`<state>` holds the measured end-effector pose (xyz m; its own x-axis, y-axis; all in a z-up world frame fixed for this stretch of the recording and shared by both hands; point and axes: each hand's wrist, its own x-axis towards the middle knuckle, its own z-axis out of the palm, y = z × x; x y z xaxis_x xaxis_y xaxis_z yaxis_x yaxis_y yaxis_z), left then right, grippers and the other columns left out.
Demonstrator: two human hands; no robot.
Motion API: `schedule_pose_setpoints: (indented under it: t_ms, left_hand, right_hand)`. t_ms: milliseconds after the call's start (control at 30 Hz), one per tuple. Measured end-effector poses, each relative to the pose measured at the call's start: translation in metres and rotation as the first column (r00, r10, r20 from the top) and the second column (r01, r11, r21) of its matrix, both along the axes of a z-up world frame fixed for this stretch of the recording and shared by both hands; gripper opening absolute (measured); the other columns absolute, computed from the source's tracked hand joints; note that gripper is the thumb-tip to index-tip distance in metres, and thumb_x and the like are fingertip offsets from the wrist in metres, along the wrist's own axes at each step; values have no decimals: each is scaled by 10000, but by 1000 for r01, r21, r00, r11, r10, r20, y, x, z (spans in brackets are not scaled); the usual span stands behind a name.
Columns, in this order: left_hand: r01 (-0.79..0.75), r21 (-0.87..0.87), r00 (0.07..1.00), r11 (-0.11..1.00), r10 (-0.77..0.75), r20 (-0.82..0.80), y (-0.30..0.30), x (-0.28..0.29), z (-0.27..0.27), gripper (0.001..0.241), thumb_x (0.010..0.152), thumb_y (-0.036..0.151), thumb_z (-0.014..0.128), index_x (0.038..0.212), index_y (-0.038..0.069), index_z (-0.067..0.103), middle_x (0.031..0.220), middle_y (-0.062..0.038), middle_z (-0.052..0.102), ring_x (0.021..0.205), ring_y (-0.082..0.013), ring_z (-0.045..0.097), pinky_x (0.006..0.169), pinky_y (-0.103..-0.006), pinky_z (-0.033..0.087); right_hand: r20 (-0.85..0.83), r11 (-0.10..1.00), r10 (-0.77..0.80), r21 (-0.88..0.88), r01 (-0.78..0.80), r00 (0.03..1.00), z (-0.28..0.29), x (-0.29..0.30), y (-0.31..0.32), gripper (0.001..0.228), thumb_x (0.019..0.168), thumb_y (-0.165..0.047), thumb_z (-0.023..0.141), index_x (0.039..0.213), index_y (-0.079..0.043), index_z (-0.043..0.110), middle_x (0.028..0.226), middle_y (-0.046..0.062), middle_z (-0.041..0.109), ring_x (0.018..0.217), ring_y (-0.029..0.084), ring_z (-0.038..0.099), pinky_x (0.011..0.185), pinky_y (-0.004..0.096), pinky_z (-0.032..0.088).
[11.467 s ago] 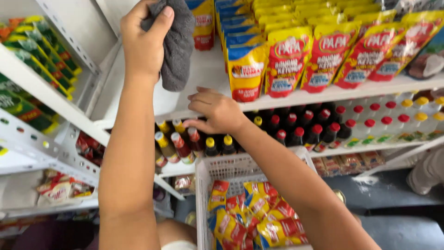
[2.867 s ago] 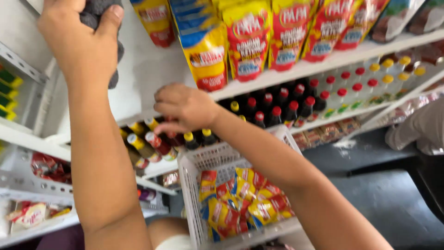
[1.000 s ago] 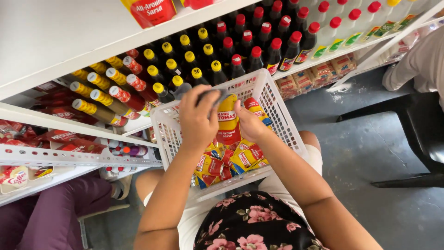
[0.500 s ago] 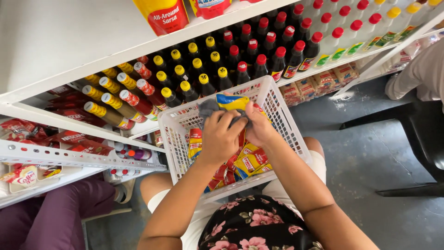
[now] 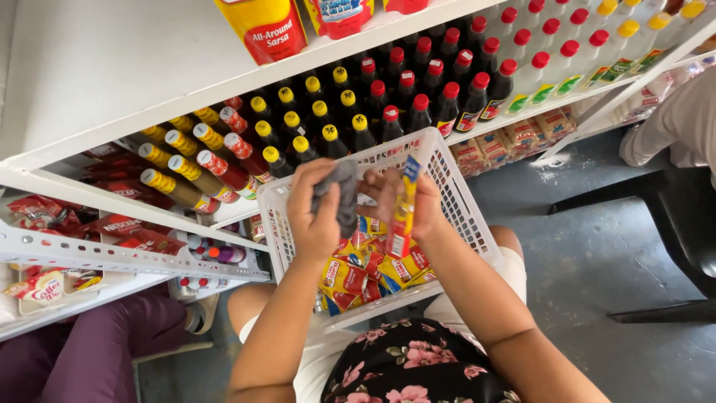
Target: Wiping sauce packets with a cloth and arranging them neatly on a grocery store shelf.
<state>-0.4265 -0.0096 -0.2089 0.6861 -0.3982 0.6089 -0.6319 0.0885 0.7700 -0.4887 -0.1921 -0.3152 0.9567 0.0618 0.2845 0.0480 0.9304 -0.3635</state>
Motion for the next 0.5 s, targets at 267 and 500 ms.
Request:
schedule_pose_setpoints:
  t_ms: [267, 500]
  left_hand:
    - [70, 143, 977, 987, -97, 191, -45, -40, 12, 314, 930, 12, 658, 1229, 101, 691, 1265, -102, 631, 1202, -330, 594, 1060, -445, 480]
    - [202, 312, 942, 928, -271, 196, -20, -41, -2, 334, 848, -26, 692, 1130, 152, 702, 1217, -67, 643, 1152, -330, 601, 1004, -431, 499]
  right_hand:
    - [-485, 943, -324, -99, 317, 812, 32, 10, 22, 837, 810, -805, 383, 1205, -112, 639, 1285, 85, 635, 1237, 260, 579, 1087, 415, 465]
    - [35, 954, -287, -79, 289, 957, 4, 24, -7, 801, 904, -852, 406, 1112, -119, 652, 1459, 145, 578, 1370, 347, 502, 1184, 507, 393]
